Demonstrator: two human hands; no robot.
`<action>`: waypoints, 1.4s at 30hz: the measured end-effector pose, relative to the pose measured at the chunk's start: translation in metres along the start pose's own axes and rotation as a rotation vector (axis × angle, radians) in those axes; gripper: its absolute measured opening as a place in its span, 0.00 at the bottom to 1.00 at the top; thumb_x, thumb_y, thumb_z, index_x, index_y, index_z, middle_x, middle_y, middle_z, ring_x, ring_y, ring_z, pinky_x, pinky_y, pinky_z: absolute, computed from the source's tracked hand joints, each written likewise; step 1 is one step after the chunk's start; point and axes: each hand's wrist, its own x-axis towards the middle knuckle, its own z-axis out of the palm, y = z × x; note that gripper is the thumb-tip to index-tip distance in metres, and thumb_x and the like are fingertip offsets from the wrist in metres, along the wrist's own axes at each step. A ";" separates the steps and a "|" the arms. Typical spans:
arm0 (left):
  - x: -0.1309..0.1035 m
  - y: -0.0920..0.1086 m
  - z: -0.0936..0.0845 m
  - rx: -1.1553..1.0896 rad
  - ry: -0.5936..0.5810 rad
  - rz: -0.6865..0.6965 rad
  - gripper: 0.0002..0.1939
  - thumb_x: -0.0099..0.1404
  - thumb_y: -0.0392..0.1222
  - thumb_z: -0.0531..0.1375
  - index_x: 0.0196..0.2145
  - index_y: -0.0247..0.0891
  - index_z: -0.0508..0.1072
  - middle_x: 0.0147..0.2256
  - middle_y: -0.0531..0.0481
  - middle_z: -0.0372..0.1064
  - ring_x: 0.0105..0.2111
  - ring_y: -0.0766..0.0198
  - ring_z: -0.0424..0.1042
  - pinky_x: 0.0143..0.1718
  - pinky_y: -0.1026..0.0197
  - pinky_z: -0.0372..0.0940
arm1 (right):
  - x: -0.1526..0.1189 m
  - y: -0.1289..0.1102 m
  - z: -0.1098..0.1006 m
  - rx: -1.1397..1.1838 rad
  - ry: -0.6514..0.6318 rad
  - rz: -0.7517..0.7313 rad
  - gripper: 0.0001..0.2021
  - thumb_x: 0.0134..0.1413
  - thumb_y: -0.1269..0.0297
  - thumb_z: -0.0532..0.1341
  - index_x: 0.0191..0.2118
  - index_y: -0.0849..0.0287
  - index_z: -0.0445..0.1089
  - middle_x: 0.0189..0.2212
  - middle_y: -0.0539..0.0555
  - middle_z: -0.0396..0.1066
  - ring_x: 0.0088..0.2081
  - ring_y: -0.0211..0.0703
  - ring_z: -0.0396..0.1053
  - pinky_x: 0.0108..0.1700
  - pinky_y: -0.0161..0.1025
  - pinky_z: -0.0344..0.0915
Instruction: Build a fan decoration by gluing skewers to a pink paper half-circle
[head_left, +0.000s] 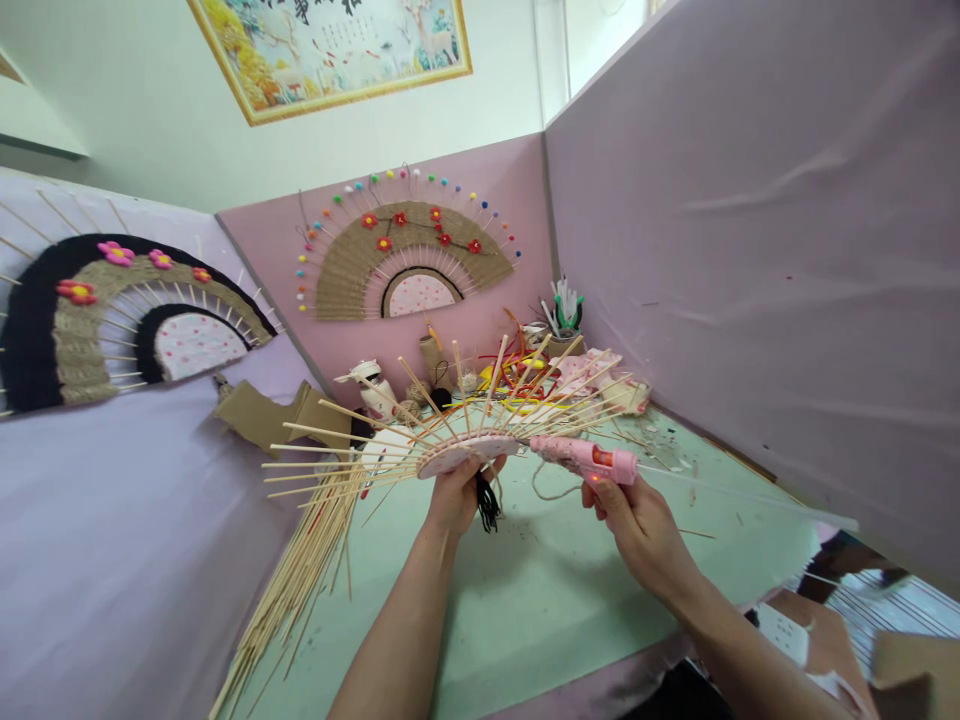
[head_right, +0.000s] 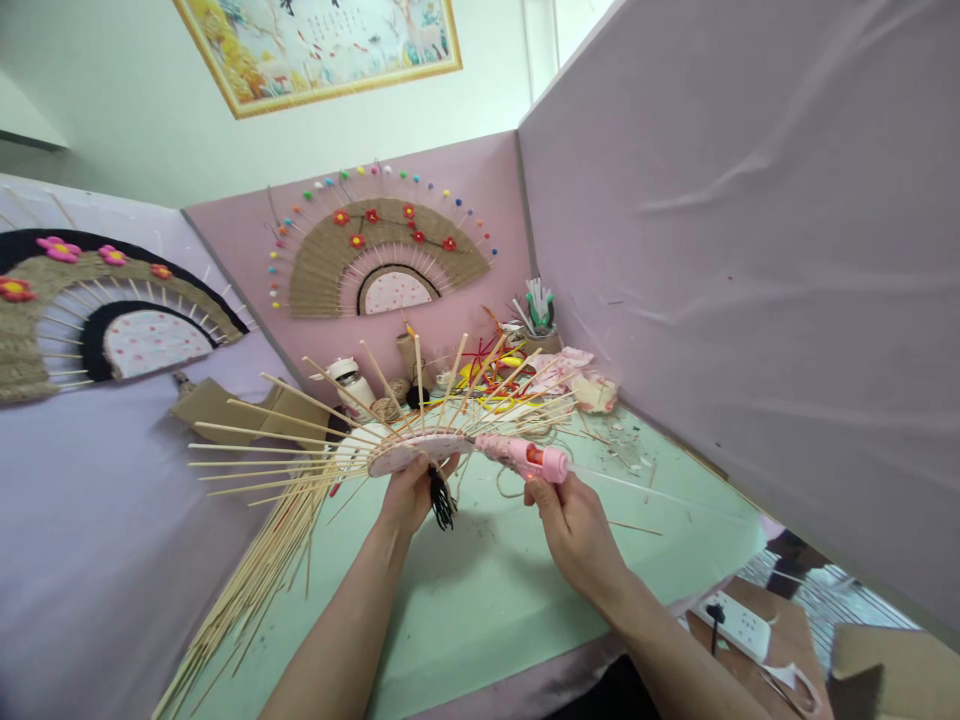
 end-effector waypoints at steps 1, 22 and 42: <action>0.000 0.000 0.000 -0.001 -0.001 0.000 0.17 0.44 0.40 0.74 0.32 0.36 0.75 0.36 0.45 0.78 0.44 0.49 0.76 0.52 0.43 0.67 | 0.000 0.000 0.000 -0.003 0.002 -0.002 0.26 0.62 0.43 0.47 0.26 0.57 0.67 0.20 0.51 0.64 0.23 0.41 0.63 0.27 0.38 0.60; 0.005 0.004 -0.001 -0.052 0.100 0.038 0.20 0.41 0.41 0.75 0.31 0.37 0.74 0.32 0.49 0.76 0.37 0.57 0.76 0.47 0.47 0.71 | 0.023 0.015 -0.037 -0.411 0.032 0.020 0.26 0.62 0.43 0.44 0.28 0.56 0.68 0.24 0.57 0.72 0.27 0.49 0.69 0.30 0.40 0.61; 0.011 0.024 -0.008 -0.090 0.238 0.293 0.16 0.48 0.42 0.73 0.34 0.41 0.75 0.38 0.53 0.75 0.42 0.61 0.75 0.45 0.53 0.73 | 0.032 0.070 -0.072 -0.994 -0.266 0.068 0.13 0.53 0.62 0.61 0.43 0.62 0.71 0.45 0.69 0.70 0.46 0.66 0.69 0.40 0.52 0.66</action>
